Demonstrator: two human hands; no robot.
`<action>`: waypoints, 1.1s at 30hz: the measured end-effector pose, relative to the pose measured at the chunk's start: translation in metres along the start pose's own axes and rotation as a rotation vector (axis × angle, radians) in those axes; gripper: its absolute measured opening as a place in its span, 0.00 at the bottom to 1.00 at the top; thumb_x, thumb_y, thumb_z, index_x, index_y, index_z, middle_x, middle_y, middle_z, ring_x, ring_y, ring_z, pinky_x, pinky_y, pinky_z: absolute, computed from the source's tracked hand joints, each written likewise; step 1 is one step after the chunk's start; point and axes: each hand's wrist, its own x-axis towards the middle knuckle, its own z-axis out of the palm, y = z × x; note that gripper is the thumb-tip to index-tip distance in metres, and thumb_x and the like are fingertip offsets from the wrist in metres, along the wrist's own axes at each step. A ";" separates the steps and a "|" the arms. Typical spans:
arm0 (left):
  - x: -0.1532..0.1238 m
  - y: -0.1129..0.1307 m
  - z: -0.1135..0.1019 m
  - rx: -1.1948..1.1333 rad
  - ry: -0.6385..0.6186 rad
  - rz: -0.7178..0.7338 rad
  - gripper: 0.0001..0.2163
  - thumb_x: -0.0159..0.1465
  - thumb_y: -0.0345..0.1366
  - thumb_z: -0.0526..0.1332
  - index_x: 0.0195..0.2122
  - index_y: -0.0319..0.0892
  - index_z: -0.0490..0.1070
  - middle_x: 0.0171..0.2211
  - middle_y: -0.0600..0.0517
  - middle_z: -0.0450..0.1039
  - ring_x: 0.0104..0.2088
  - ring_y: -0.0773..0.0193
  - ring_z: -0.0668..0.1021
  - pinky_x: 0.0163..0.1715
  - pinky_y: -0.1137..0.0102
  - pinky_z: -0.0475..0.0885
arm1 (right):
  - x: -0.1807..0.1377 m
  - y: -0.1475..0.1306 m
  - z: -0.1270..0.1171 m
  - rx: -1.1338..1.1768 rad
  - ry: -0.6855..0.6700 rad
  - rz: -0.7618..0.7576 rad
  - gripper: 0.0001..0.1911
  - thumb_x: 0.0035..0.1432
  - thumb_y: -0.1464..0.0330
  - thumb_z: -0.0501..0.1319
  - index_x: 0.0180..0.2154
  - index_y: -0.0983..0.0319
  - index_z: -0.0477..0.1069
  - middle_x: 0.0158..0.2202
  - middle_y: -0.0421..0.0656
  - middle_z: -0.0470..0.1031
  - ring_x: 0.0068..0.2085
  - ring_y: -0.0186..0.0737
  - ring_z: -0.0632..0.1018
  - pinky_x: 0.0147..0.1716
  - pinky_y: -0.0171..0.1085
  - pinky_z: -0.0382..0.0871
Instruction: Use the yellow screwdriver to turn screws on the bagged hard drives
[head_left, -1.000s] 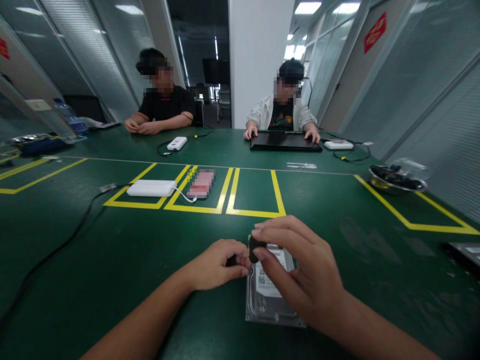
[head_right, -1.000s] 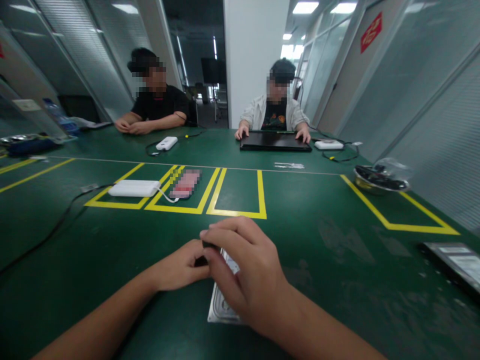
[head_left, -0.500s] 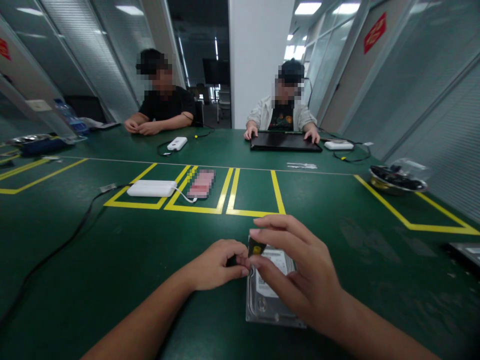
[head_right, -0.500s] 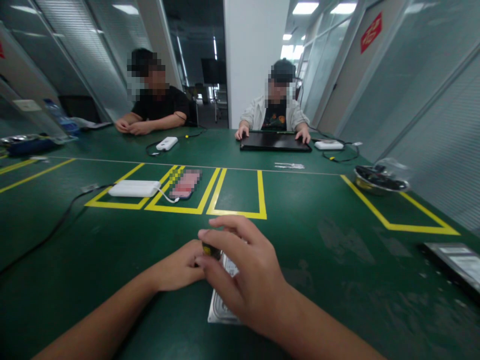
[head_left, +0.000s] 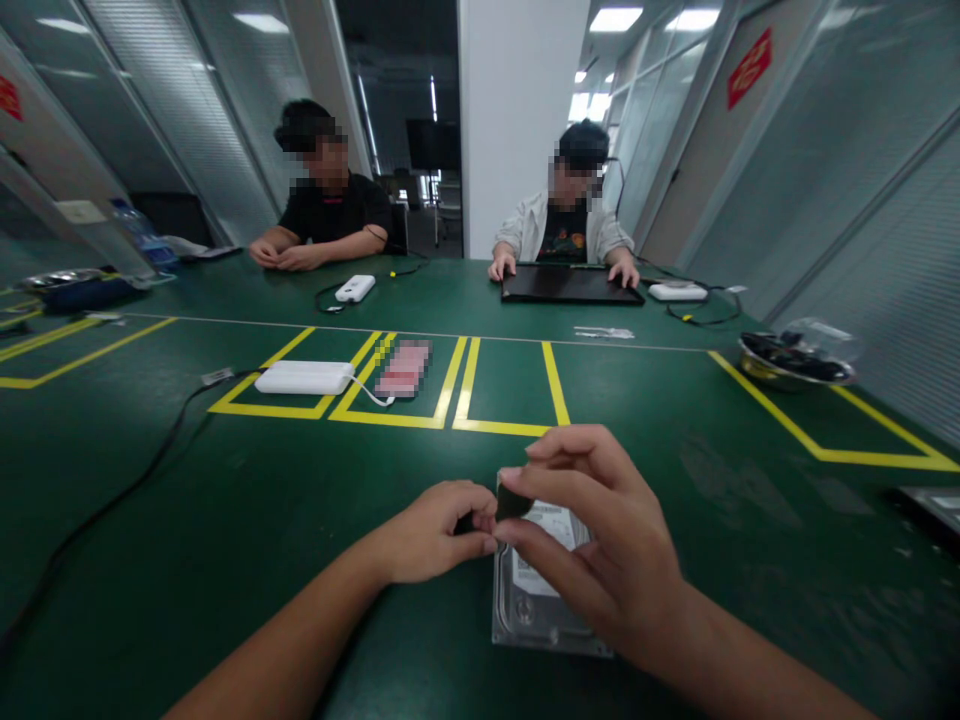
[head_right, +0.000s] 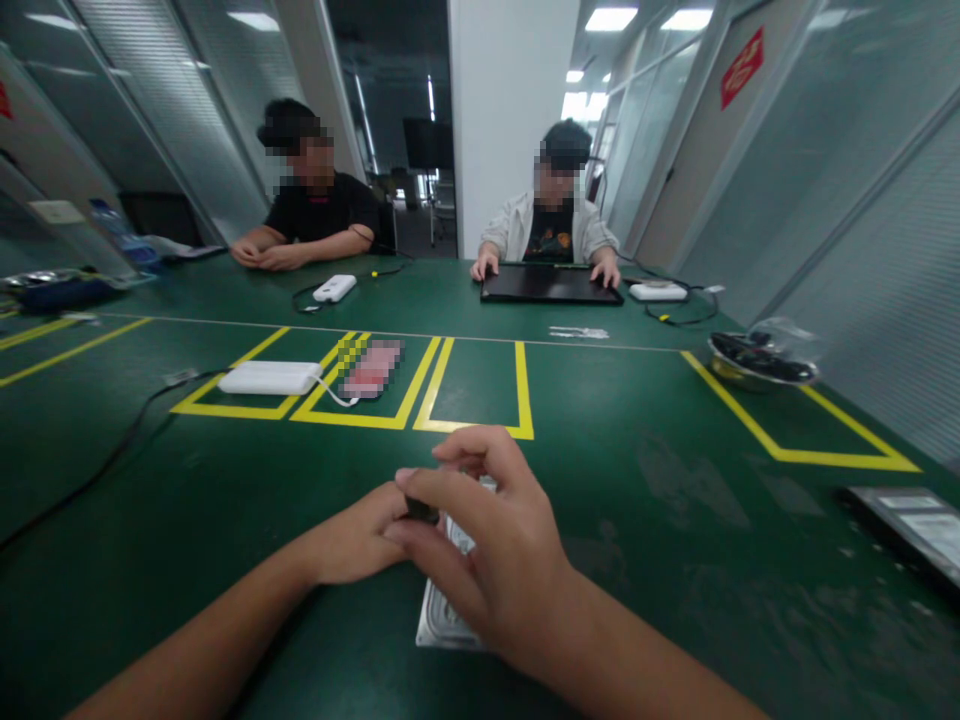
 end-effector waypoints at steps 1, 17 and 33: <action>0.000 0.000 0.000 0.000 -0.003 0.001 0.08 0.64 0.37 0.61 0.42 0.41 0.72 0.38 0.51 0.74 0.41 0.58 0.74 0.43 0.66 0.69 | 0.000 0.000 0.000 -0.001 0.004 0.002 0.12 0.57 0.73 0.66 0.45 0.64 0.74 0.42 0.47 0.70 0.41 0.37 0.75 0.36 0.37 0.75; -0.001 -0.002 0.001 0.019 0.004 0.026 0.09 0.65 0.38 0.60 0.44 0.41 0.71 0.38 0.50 0.74 0.42 0.57 0.74 0.45 0.65 0.69 | 0.003 0.000 -0.001 0.061 -0.039 -0.059 0.12 0.58 0.77 0.63 0.45 0.66 0.72 0.45 0.48 0.76 0.47 0.37 0.77 0.46 0.38 0.75; -0.001 -0.001 0.001 -0.034 0.000 0.035 0.10 0.64 0.36 0.60 0.46 0.42 0.72 0.40 0.50 0.74 0.42 0.57 0.74 0.44 0.66 0.68 | 0.000 -0.001 0.000 0.051 -0.035 -0.033 0.16 0.59 0.78 0.59 0.49 0.63 0.71 0.44 0.47 0.73 0.46 0.39 0.75 0.42 0.40 0.76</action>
